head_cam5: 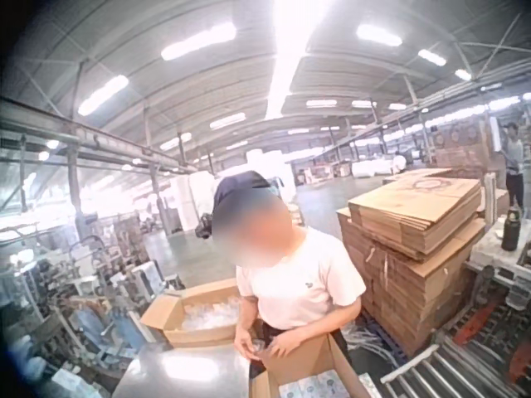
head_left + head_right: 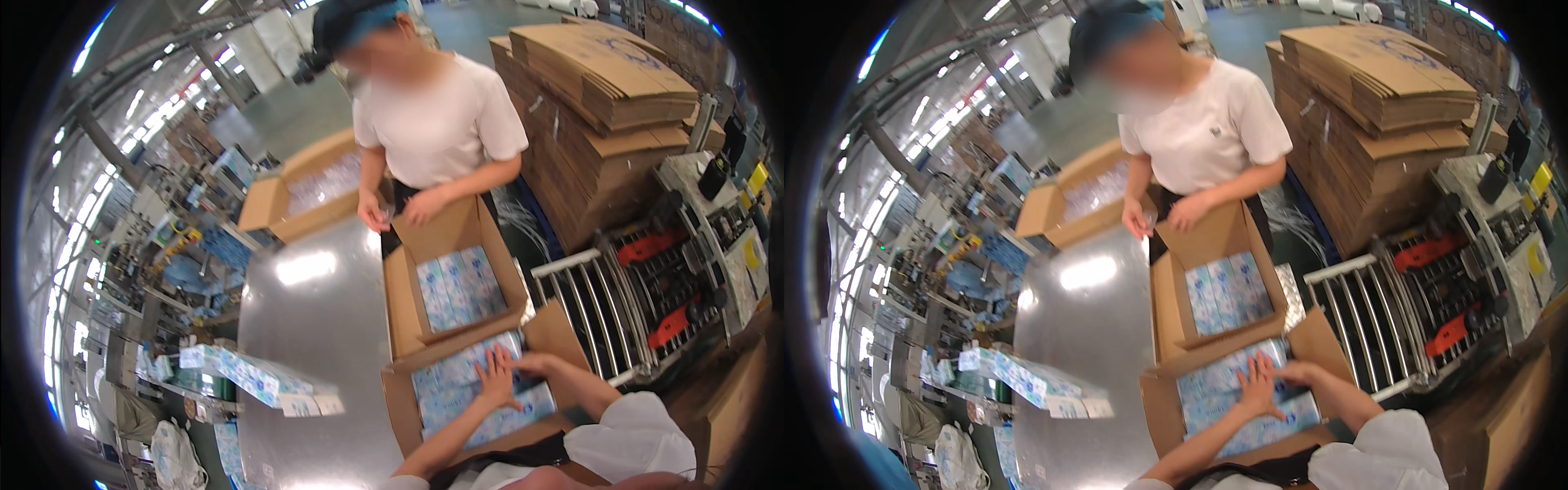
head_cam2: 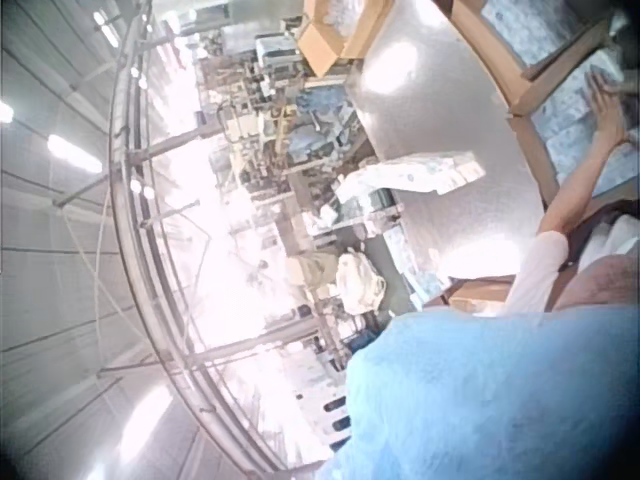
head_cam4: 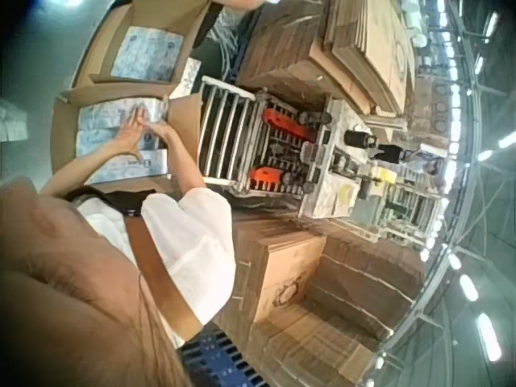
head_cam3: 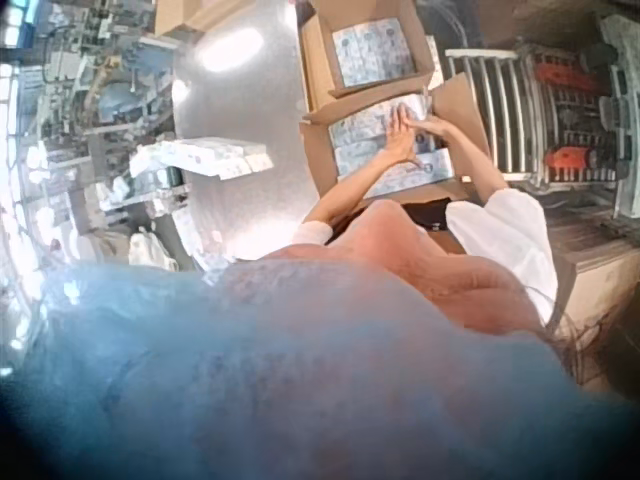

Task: The person packs multiple packs of tissues from a stainless steel table into cardboard boxes and then places the filled boxes onto a conveyor belt for sealing.

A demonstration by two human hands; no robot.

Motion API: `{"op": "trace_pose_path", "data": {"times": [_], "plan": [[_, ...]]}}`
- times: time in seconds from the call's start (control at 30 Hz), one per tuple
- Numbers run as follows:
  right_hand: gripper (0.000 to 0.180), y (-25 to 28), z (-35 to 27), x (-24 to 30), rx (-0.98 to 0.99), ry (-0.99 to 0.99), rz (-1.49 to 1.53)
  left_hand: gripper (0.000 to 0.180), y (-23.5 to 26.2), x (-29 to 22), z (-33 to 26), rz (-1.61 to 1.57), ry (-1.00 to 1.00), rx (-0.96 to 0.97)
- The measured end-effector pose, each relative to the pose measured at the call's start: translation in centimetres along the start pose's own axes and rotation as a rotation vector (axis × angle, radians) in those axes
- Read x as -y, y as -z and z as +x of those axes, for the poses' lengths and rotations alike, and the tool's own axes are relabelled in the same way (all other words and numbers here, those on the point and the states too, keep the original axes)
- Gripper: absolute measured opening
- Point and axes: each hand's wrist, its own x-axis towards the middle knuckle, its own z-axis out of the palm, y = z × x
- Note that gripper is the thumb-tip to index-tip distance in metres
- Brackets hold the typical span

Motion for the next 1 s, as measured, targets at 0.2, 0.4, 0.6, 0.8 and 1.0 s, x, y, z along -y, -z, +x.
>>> {"op": "trace_pose_path", "data": {"times": [0.2, 0.4, 0.6, 0.8, 1.0], "plan": [[0.071, -7.2, 4.5, -0.6, -0.451, 0.490, -0.828, 0.151, -5.3, 2.5, 3.3, -0.029, 0.003, 0.239], [0.144, -4.7, 2.7, -0.8, 0.072, 0.107, -1.205, 0.149, -4.2, 12.7, -5.0, 0.206, 0.341, 0.453], [0.139, -6.9, 7.5, -8.9, -0.015, 0.712, -0.912, 0.136, -14.8, 15.1, -7.9, 0.527, 0.466, -0.060], [0.135, -8.0, 9.7, -10.6, 0.001, 0.571, -0.870, 0.055, -19.2, 16.2, -4.7, 0.262, 0.594, 0.004], [0.113, -12.3, 14.2, -12.5, -0.096, 0.242, -1.250, 0.068, 1.4, 10.2, -6.0, -0.656, 0.167, 0.135]]}}
